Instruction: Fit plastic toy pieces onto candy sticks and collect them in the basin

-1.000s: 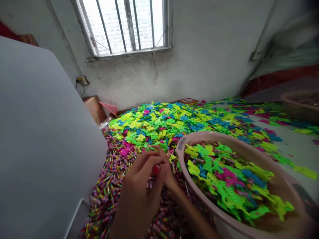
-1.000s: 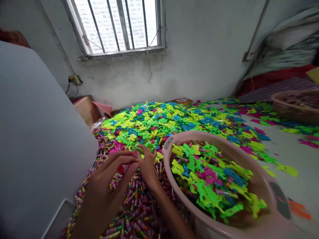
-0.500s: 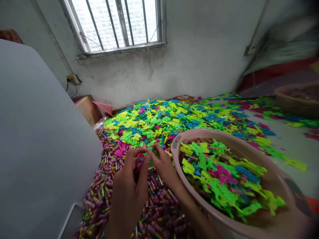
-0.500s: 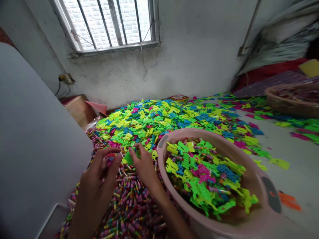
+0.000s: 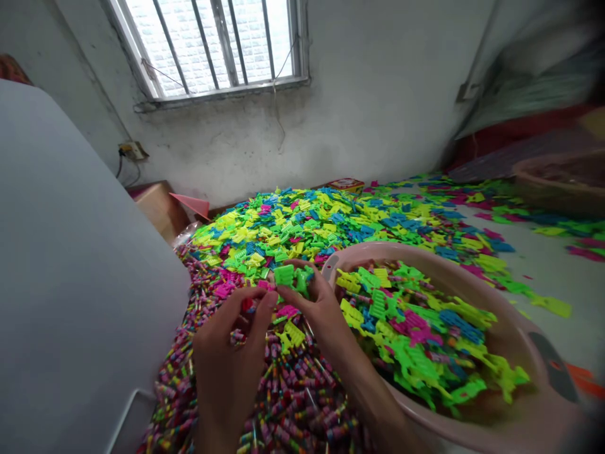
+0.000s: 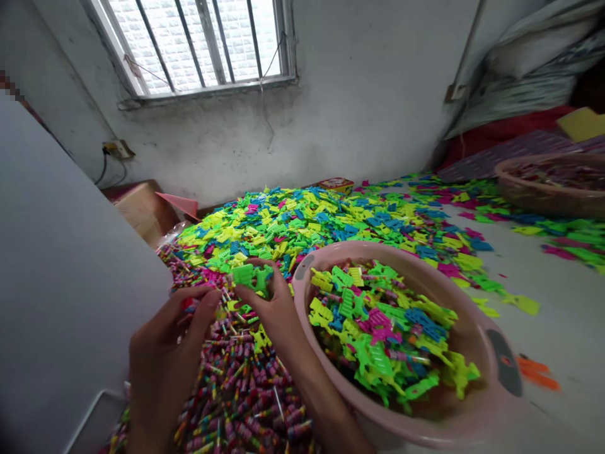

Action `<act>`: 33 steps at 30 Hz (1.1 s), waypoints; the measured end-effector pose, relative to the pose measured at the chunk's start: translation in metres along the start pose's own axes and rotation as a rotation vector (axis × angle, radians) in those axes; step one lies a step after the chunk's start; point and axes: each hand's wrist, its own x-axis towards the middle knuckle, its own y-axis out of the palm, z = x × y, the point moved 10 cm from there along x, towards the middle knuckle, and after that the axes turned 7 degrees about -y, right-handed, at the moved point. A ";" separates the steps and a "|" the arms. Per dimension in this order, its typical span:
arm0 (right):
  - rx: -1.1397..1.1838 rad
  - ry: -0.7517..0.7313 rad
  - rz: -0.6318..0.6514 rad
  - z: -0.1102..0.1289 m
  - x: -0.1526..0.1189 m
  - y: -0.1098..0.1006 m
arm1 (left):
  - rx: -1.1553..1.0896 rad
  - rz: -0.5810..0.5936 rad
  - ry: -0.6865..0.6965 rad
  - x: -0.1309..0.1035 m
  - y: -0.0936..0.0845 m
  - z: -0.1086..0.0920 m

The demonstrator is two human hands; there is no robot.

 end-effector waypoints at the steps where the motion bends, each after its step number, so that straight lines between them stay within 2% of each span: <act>1: 0.010 -0.003 -0.014 0.003 -0.001 0.000 | -0.034 -0.005 0.016 0.000 -0.001 -0.002; 4: 0.025 0.012 -0.017 0.007 -0.006 0.001 | -0.081 -0.018 0.072 -0.001 -0.001 -0.008; 9: 0.021 0.062 -0.004 0.011 -0.016 0.006 | -0.023 -0.053 -0.115 -0.001 -0.004 0.008; 14: -0.040 0.085 0.082 0.018 -0.023 0.018 | -0.002 0.024 -0.047 -0.004 0.003 -0.005; 18: -0.160 0.089 0.179 0.016 -0.026 0.022 | -0.040 0.064 -0.046 -0.004 0.007 -0.006; 21: -0.206 0.081 0.101 0.013 -0.024 0.010 | -0.083 0.064 -0.067 -0.003 0.007 -0.002; 24: -0.141 0.084 -0.008 0.010 -0.020 -0.001 | -0.125 0.014 -0.080 -0.003 0.002 0.003; 27: -0.019 0.082 -0.040 0.010 -0.019 -0.003 | -0.182 -0.010 -0.098 -0.003 -0.001 0.008; 33: 0.156 0.031 0.033 0.019 -0.020 0.010 | -0.196 -0.066 -0.087 -0.002 -0.008 0.010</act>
